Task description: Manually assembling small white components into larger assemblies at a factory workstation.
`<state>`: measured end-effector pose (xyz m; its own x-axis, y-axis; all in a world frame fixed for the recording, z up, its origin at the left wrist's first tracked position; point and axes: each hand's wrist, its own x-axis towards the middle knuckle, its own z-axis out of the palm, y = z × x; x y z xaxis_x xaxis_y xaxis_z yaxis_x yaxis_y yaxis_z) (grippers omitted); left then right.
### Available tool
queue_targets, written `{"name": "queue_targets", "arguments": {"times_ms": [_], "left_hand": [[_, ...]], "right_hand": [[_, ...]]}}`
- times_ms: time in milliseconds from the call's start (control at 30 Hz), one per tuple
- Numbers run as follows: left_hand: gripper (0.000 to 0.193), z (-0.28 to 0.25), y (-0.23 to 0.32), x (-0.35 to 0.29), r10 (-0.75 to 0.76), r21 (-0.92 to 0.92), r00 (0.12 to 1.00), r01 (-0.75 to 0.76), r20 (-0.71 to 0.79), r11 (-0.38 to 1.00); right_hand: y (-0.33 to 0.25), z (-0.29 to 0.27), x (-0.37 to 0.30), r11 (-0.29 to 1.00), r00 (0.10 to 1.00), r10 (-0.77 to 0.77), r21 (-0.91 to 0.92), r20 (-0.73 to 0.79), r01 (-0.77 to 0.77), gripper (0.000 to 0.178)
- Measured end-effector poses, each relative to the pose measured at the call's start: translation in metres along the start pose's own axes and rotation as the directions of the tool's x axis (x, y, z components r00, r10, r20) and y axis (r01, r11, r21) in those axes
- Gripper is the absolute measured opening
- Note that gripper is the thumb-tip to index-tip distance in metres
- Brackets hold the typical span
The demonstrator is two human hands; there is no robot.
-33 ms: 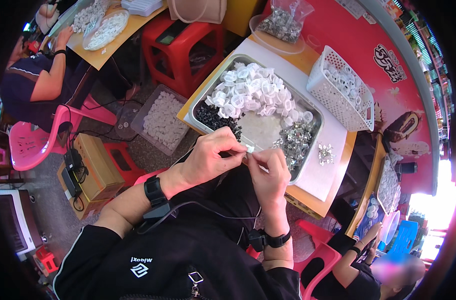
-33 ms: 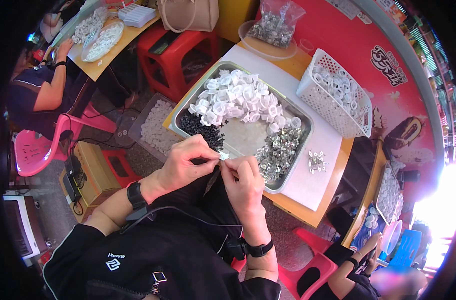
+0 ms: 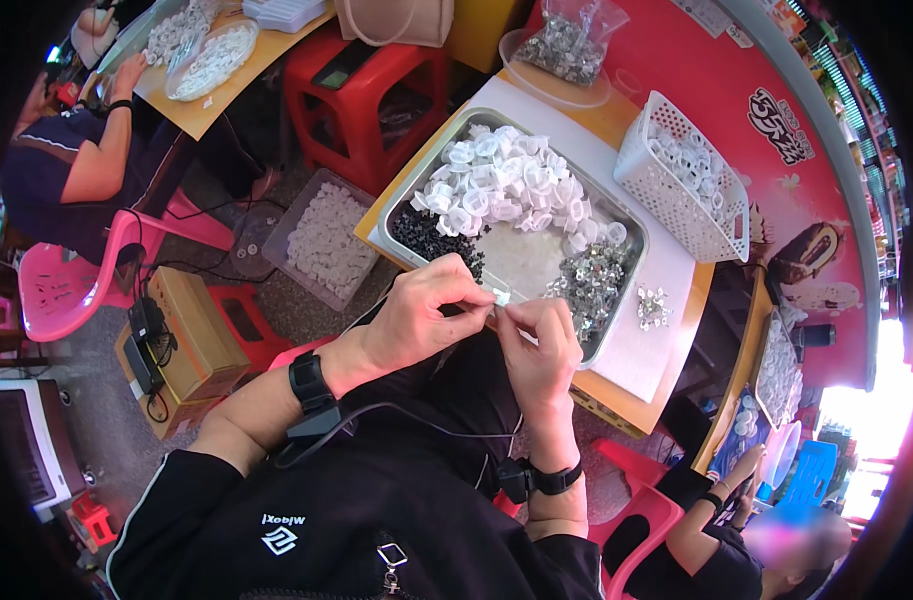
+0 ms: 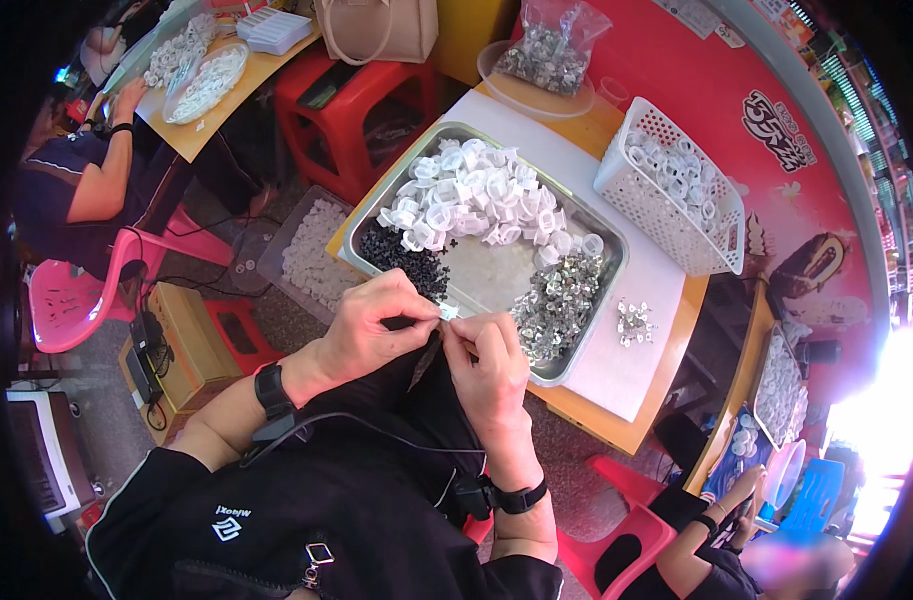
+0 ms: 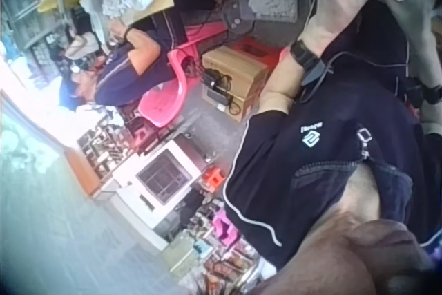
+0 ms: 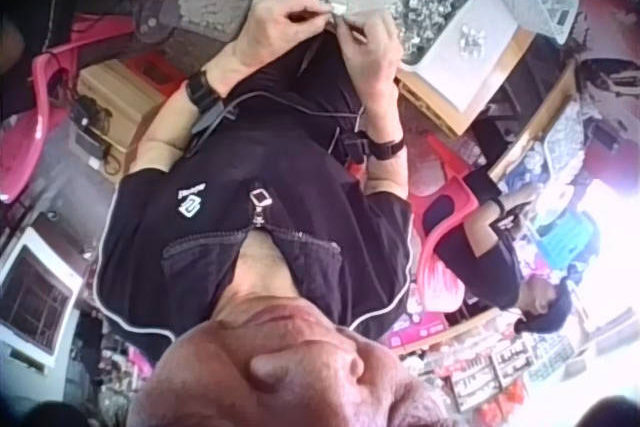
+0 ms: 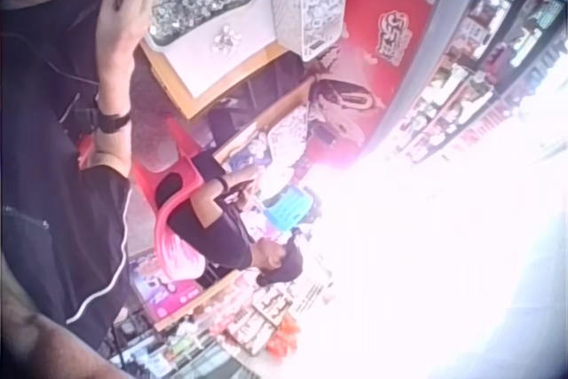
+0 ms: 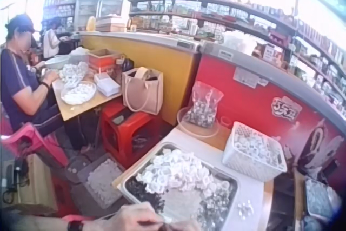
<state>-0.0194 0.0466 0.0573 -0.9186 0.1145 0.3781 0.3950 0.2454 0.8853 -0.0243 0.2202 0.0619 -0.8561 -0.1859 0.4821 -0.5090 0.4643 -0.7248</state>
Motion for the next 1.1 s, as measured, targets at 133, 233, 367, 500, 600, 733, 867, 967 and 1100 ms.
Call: {"name": "queue_targets", "arguments": {"times_ms": [133, 233, 367, 500, 600, 733, 867, 967, 1100], "left_hand": [[0.021, 0.006, -0.004, 0.002, 0.213, 0.053, 0.975, -0.21, -0.056, 0.976], [0.037, 0.009, 0.0, 0.007, 0.029, -0.18, 0.994, -0.047, -0.104, 0.983], [0.036, -0.003, -0.019, -0.003, -0.176, -0.128, 0.98, 0.164, -0.091, 0.978], [0.022, -0.004, -0.023, -0.008, -0.073, 0.071, 0.994, 0.078, -0.078, 0.994], [0.023, -0.001, -0.034, -0.014, 0.045, 0.198, 0.997, -0.031, -0.069, 0.98], [0.021, -0.006, -0.043, -0.015, 0.055, 0.188, 0.998, -0.058, 0.025, 0.98], [0.019, -0.009, -0.045, -0.013, -0.014, 0.157, 0.999, 0.006, 0.047, 0.988], [0.016, -0.013, -0.044, -0.01, -0.013, 0.096, 0.997, 0.006, 0.073, 0.995], [0.015, -0.015, -0.041, -0.007, -0.04, 0.064, 0.994, 0.034, 0.098, 0.997]], "right_hand": [[0.002, -0.008, 0.002, 0.984, 0.985, -0.164, -0.086, -0.057, 0.158, 0.02], [0.016, -0.019, 0.012, 0.996, 0.996, -0.079, -0.026, 0.047, 0.08, 0.017], [0.041, -0.081, 0.064, 0.915, 0.783, 0.384, -0.086, 0.49, -0.395, 0.011], [0.098, -0.141, 0.135, 0.918, 0.875, 0.382, -0.013, 0.298, -0.397, 0.015], [0.115, -0.155, 0.181, 0.903, 0.929, 0.371, 0.233, -0.001, -0.36, 0.027], [0.122, -0.132, 0.185, 0.894, 0.926, 0.368, 0.302, -0.077, -0.33, 0.045], [0.109, -0.079, 0.152, 0.924, 0.931, 0.363, 0.114, 0.04, -0.366, 0.025], [0.089, -0.031, 0.124, 0.973, 0.938, 0.233, -0.066, 0.257, -0.223, 0.017], [0.074, 0.011, 0.104, 0.969, 0.894, 0.137, -0.247, 0.426, -0.031, 0.019]]}}
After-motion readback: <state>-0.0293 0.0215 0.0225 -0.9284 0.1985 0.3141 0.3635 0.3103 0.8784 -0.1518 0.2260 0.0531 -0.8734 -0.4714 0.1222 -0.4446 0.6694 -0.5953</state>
